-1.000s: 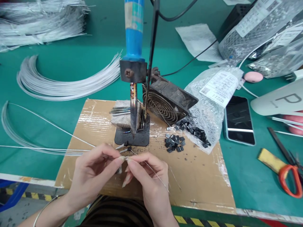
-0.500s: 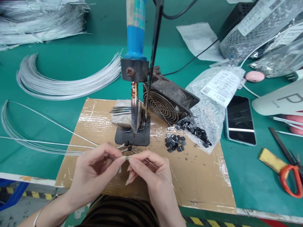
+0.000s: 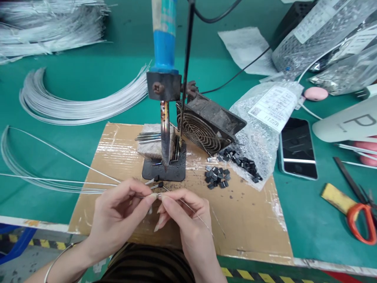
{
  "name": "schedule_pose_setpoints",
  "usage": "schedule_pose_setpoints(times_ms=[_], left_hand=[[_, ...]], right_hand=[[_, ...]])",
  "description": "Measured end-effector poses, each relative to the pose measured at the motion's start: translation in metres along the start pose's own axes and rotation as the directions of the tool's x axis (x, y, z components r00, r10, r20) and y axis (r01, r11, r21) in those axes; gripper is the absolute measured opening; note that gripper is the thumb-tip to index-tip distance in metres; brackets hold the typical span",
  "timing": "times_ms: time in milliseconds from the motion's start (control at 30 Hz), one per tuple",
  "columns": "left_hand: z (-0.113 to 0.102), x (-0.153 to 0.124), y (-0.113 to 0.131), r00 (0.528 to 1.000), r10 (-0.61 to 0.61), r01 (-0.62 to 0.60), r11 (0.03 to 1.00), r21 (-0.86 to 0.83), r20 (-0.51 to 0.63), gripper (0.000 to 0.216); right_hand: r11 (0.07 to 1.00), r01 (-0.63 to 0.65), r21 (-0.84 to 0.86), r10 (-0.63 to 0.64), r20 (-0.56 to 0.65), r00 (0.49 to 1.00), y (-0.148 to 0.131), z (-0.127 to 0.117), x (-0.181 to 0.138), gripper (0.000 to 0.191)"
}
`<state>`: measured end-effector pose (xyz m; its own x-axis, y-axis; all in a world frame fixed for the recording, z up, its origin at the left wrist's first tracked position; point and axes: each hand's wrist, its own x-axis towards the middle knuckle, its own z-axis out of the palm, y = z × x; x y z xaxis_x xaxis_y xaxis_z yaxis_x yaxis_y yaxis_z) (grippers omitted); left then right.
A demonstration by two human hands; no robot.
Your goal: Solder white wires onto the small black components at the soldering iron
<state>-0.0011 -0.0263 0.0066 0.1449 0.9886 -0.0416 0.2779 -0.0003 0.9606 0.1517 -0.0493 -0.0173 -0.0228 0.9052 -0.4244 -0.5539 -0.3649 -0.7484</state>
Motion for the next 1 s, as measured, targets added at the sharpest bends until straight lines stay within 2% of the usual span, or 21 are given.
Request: schedule_pose_setpoints(times_ms=[200, 333, 833, 933, 1000], left_hand=[[-0.001, 0.001, 0.0, 0.999, 0.033, -0.033, 0.999, 0.015, -0.006, 0.015], [0.001, -0.002, -0.003, 1.0, -0.004, 0.004, 1.0, 0.001, -0.023, 0.014], [0.011, -0.001, 0.002, 0.995, -0.1, 0.091, 0.969, -0.229, -0.03, 0.014], [0.011, 0.0, 0.003, 0.992, -0.122, 0.114, 0.96, -0.256, -0.016, 0.014], [0.01, 0.001, 0.004, 0.99, -0.138, 0.129, 0.962, -0.242, -0.023, 0.013]], right_hand=[[1.0, -0.021, -0.02, 0.021, 0.017, 1.0, -0.003, -0.002, -0.001, 0.017], [0.999, -0.001, 0.034, 0.001, -0.007, 1.0, 0.0, 0.001, -0.002, 0.014], [0.989, 0.093, 0.115, -0.077, -0.136, 0.988, 0.01, 0.021, -0.004, 0.014], [0.989, 0.102, 0.103, -0.087, -0.14, 0.986, 0.012, 0.021, -0.005, 0.014], [0.992, 0.123, 0.035, -0.117, -0.125, 0.985, 0.011, 0.014, -0.005, 0.013]])
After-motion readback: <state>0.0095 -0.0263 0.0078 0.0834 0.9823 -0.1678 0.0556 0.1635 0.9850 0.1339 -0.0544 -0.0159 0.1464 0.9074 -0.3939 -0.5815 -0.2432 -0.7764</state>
